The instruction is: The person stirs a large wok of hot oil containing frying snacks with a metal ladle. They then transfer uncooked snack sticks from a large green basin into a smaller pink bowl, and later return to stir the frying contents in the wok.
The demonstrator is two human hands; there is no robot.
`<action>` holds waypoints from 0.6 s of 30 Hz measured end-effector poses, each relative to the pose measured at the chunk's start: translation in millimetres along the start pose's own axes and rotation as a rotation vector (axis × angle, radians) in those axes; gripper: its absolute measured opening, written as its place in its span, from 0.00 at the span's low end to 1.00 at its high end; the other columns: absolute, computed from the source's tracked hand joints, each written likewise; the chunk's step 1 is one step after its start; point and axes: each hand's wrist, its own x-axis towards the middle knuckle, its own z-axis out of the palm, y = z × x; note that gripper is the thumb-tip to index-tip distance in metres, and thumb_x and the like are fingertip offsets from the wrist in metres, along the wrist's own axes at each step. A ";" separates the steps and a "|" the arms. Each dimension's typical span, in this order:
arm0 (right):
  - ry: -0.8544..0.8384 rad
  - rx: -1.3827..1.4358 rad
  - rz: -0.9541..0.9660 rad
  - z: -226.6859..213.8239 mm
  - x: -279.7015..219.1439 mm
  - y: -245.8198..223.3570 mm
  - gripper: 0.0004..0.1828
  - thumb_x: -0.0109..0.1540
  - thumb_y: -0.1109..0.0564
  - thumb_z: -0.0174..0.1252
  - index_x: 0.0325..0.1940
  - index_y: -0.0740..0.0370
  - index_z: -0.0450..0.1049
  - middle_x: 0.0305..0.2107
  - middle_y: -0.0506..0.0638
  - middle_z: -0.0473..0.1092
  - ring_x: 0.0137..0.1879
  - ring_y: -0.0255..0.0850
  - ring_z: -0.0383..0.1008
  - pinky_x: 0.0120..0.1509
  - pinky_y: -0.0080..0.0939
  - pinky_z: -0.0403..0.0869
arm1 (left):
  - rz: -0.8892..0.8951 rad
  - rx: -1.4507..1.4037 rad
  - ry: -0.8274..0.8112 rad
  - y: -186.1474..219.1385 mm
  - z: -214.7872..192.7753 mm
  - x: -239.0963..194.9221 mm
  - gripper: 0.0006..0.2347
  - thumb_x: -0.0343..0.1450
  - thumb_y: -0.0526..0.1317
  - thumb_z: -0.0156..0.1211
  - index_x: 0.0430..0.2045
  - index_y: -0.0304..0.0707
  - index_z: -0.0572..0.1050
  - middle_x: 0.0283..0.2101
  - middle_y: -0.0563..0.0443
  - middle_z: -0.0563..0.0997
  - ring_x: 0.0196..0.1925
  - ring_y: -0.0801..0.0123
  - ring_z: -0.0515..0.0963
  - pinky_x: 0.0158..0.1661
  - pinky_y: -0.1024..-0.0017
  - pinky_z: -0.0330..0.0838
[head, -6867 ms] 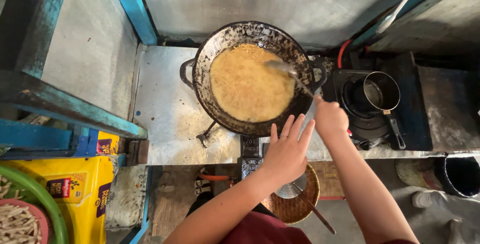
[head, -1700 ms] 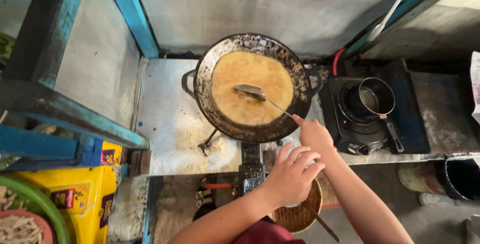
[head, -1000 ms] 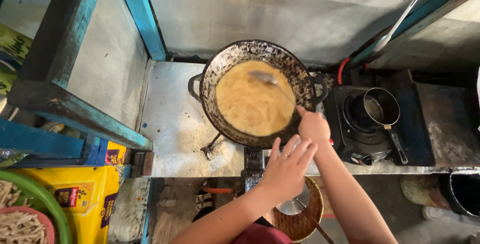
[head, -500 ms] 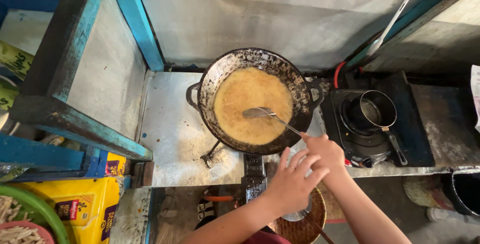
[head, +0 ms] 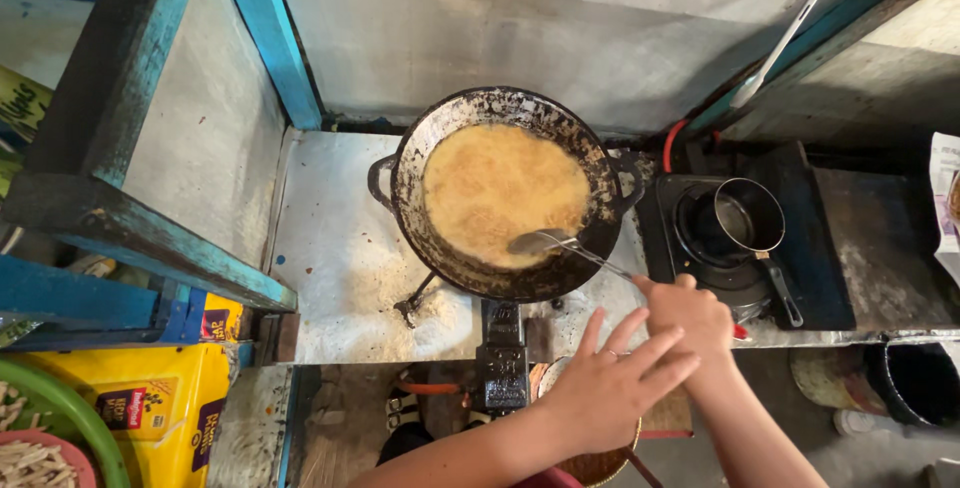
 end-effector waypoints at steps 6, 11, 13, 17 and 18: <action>0.130 0.085 -0.009 34.0 48.7 -26.6 0.28 0.68 0.54 0.47 0.71 0.29 0.65 0.50 0.59 0.71 0.49 0.56 0.81 0.47 0.50 0.81 | -0.158 0.055 -0.103 -9.2 1.1 -3.3 0.35 0.61 0.32 0.59 0.69 0.32 0.60 0.73 0.35 0.58 0.76 0.31 0.52 0.66 0.26 0.43; 0.202 0.132 -0.001 43.2 87.5 -41.0 0.27 0.68 0.55 0.43 0.68 0.29 0.68 0.48 0.60 0.71 0.49 0.58 0.80 0.47 0.53 0.80 | -0.244 0.092 -0.114 -14.9 -9.8 -6.8 0.37 0.60 0.30 0.59 0.70 0.29 0.57 0.75 0.36 0.54 0.76 0.30 0.49 0.64 0.24 0.41; 0.202 0.173 0.009 39.7 95.5 -40.8 0.27 0.68 0.56 0.43 0.68 0.28 0.69 0.47 0.61 0.72 0.48 0.60 0.80 0.48 0.54 0.79 | -0.266 0.079 -0.156 -16.5 -13.5 -6.9 0.38 0.59 0.30 0.59 0.69 0.30 0.56 0.75 0.36 0.52 0.76 0.30 0.47 0.63 0.23 0.40; 0.223 0.164 0.038 22.6 89.1 -30.0 0.25 0.69 0.54 0.43 0.67 0.27 0.70 0.49 0.61 0.71 0.49 0.61 0.79 0.49 0.56 0.79 | -0.254 0.085 -0.128 -17.1 -16.8 -8.4 0.38 0.60 0.31 0.59 0.70 0.32 0.57 0.75 0.38 0.54 0.77 0.32 0.48 0.63 0.23 0.40; 0.232 0.153 0.029 16.2 82.1 -21.3 0.27 0.68 0.55 0.44 0.67 0.26 0.70 0.49 0.61 0.71 0.50 0.61 0.79 0.49 0.56 0.79 | -0.242 0.097 -0.121 -17.5 -16.8 -8.1 0.37 0.60 0.31 0.59 0.70 0.32 0.58 0.75 0.39 0.54 0.77 0.32 0.48 0.63 0.23 0.41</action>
